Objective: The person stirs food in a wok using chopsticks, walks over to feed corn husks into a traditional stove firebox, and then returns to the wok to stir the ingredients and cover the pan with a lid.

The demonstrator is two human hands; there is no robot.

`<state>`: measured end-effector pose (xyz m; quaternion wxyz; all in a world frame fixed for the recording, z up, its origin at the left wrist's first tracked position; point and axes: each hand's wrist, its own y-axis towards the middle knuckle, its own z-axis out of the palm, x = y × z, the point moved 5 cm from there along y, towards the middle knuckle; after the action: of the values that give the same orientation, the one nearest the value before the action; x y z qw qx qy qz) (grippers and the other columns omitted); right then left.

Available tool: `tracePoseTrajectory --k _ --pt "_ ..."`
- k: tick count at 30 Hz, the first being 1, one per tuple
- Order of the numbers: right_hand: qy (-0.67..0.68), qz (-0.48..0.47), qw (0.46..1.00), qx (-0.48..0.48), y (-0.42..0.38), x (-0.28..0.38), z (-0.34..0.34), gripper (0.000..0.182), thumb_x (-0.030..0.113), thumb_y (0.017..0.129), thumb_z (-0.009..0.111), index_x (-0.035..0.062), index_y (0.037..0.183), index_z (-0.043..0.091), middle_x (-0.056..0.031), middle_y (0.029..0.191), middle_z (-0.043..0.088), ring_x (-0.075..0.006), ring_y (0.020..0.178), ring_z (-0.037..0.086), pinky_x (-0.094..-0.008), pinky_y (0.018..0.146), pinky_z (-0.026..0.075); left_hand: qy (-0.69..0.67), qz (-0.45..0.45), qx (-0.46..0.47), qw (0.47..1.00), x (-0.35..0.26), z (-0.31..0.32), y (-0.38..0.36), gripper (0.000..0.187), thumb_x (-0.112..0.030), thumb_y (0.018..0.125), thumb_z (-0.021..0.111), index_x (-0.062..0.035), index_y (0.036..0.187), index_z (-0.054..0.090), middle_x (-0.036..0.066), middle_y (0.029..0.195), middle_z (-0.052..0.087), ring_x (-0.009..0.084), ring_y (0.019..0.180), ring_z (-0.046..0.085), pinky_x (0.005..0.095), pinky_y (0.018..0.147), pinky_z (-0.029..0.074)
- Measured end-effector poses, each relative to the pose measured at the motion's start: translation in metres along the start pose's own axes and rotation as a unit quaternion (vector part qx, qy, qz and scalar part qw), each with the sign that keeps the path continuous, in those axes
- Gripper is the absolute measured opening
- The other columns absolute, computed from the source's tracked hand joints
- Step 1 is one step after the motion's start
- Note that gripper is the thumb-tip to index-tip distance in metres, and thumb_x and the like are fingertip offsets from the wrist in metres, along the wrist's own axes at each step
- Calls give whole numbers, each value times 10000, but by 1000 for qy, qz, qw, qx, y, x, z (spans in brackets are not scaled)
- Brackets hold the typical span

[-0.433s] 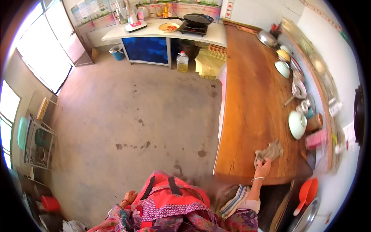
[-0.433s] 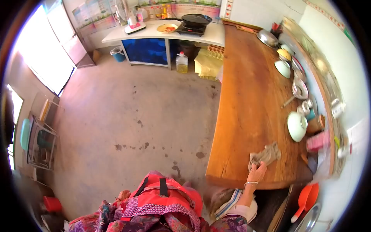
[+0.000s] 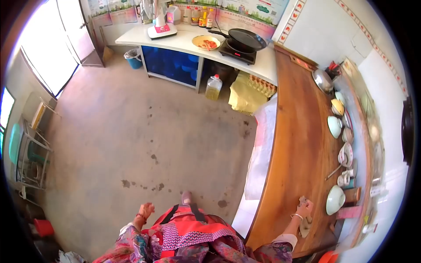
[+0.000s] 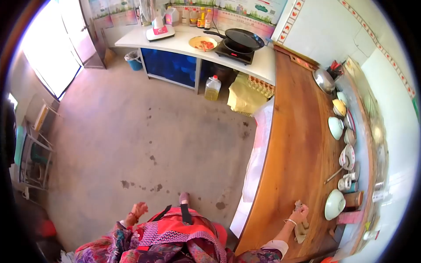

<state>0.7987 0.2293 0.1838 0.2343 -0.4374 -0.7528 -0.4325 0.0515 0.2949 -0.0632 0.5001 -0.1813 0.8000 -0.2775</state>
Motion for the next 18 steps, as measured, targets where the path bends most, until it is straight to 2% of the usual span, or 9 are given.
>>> tracePoseTrajectory --k 1,2,5,6,7,12,15,17,18 --pt "-14 -16 1000 11 16 -49 22 140 -21 730 459 -30 852 527 -65 728 513 -185 706 518 -283 649 441 -45 39 -36 998 -42 -29 32 313 -234 808 509 37 955 563 137 732 633 212 669 630 306 620 497" --pt "-19 -19 1000 10 21 -43 30 140 -21 730 459 -30 852 527 -65 728 513 -185 706 518 -283 649 441 -77 48 -44 995 -67 -35 52 323 -227 807 515 41 984 551 130 742 630 207 668 625 299 612 492" --pt "-243 -51 969 17 19 -4 45 132 -3 740 477 -10 863 527 -54 722 510 -158 644 518 -256 568 434 -106 41 -35 993 -150 -43 94 372 -242 813 527 30 1066 515 117 819 621 196 707 617 281 605 482" --pt "-78 84 992 43 14 5 52 130 8 749 486 -1 871 529 -48 721 512 -137 598 507 -235 522 417 -103 25 -22 994 -167 -37 102 412 -265 819 534 16 1119 490 111 885 616 191 746 614 270 605 477" --pt "94 215 970 63 12 13 68 129 18 757 495 8 880 532 -41 719 514 -115 552 496 -214 477 400 -101 24 -17 994 -179 -28 115 412 -265 819 534 16 1119 490 111 885 616 191 746 614 270 605 477" --pt "167 188 964 80 44 77 157 113 43 783 521 16 890 542 -33 719 514 -83 484 466 -189 416 370 -52 4 28 998 -242 3 171 441 -281 810 536 27 1122 484 114 882 615 198 756 613 279 622 479" --pt "197 152 961 123 90 134 231 111 52 790 539 10 893 547 -33 724 520 -87 499 478 -189 427 378 -18 72 11 997 -224 6 207 395 -260 795 537 22 1071 521 109 823 624 185 711 619 291 610 475" --pt "218 125 951 179 117 172 289 112 54 792 558 4 892 552 -34 727 527 -89 521 492 -193 443 391 6 112 19 994 -264 2 222 395 -253 794 537 18 1080 519 102 823 624 188 709 621 293 604 475" --pt "233 120 942 211 128 190 320 115 55 791 570 3 893 554 -34 726 530 -91 530 499 -196 451 397 -60 33 -9 998 -272 -1 215 388 -246 792 535 15 1079 520 101 817 623 190 700 621 294 590 475"
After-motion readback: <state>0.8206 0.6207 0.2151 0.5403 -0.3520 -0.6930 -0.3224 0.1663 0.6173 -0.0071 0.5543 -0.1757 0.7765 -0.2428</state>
